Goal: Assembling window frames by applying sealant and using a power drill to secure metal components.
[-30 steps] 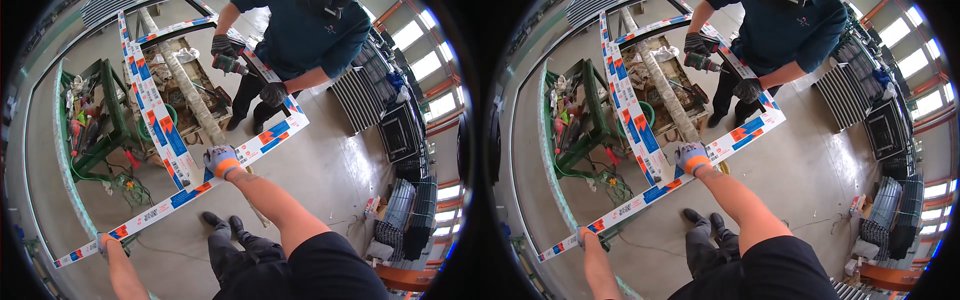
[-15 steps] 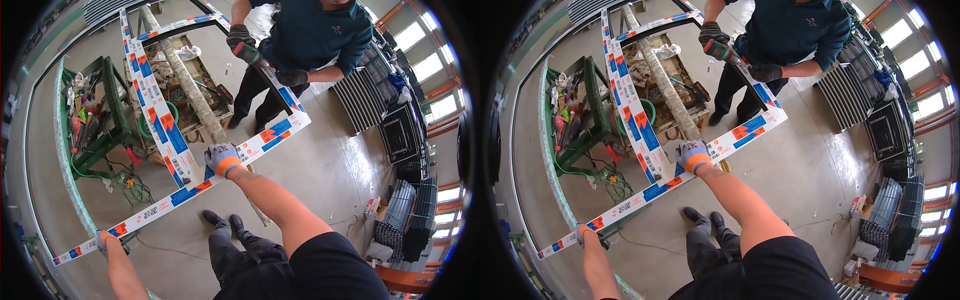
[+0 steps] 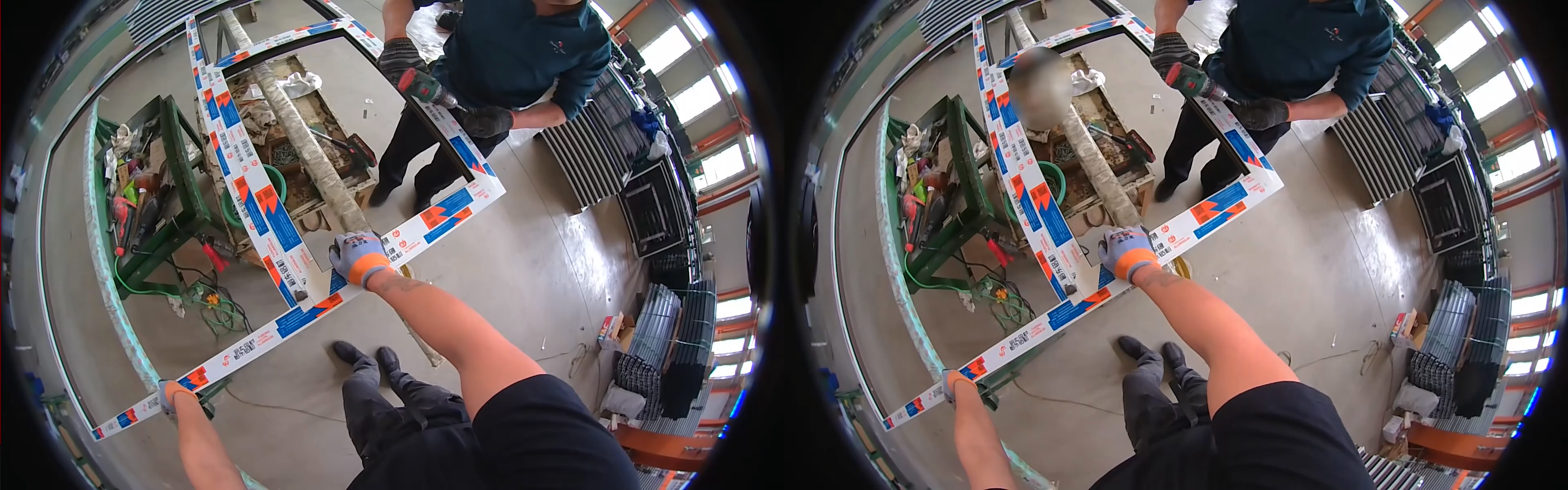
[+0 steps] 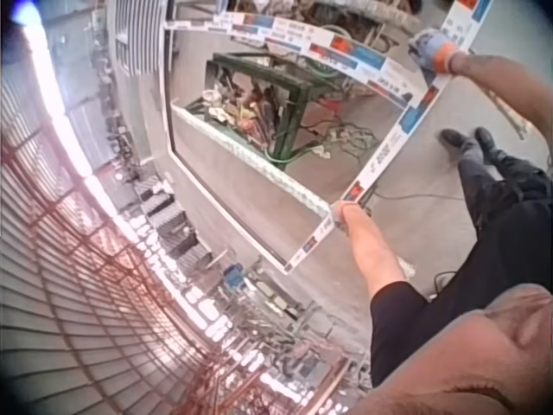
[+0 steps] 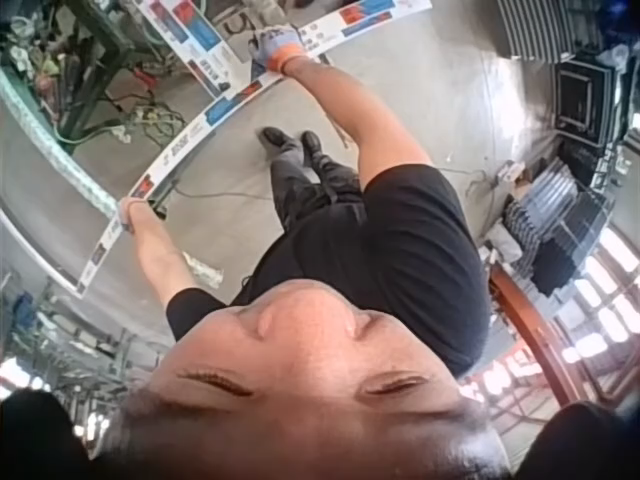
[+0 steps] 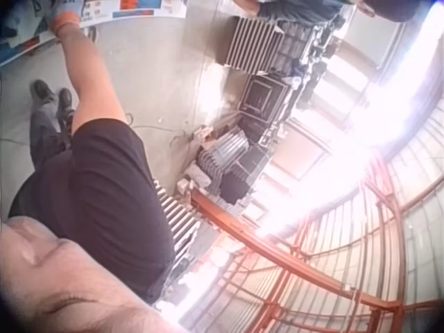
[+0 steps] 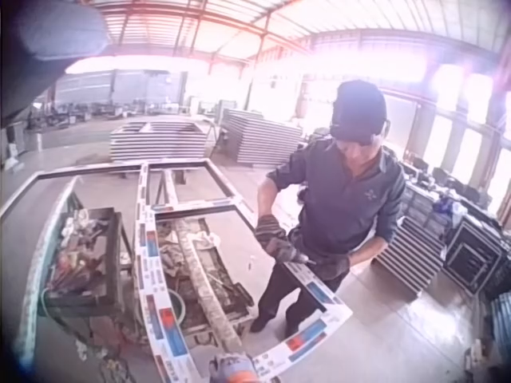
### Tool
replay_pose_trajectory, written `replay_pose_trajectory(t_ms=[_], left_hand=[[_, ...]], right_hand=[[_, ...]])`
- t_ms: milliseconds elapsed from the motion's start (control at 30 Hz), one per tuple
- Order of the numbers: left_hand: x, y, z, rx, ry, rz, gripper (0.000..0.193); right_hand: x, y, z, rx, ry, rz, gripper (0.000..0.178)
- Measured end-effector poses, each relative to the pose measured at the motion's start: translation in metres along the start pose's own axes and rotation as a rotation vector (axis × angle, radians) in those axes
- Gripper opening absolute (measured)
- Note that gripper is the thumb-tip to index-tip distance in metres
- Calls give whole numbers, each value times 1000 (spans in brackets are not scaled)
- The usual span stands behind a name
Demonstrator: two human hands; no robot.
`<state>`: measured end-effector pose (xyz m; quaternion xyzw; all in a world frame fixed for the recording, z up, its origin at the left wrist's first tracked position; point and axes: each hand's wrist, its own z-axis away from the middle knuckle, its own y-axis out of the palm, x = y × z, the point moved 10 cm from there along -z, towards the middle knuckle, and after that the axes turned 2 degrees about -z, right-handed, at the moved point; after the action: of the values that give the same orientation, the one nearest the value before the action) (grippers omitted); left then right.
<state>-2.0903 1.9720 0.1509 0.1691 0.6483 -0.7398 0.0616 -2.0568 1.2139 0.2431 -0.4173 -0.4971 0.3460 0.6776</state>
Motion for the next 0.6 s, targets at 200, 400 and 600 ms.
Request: replay_pose_trajectory(t_ms=[200,400,600], left_hand=[[-14,5,31,65,-29,-38,52],[5,-8,-12,-35,-20,-42,46],[-22,-12,31,148,110,-249,51]], right_hand=[[-13,-5,2,2,19,26,33],[7,1,0,24,-9,15,34],[2,0,0,28,-7,24,34]])
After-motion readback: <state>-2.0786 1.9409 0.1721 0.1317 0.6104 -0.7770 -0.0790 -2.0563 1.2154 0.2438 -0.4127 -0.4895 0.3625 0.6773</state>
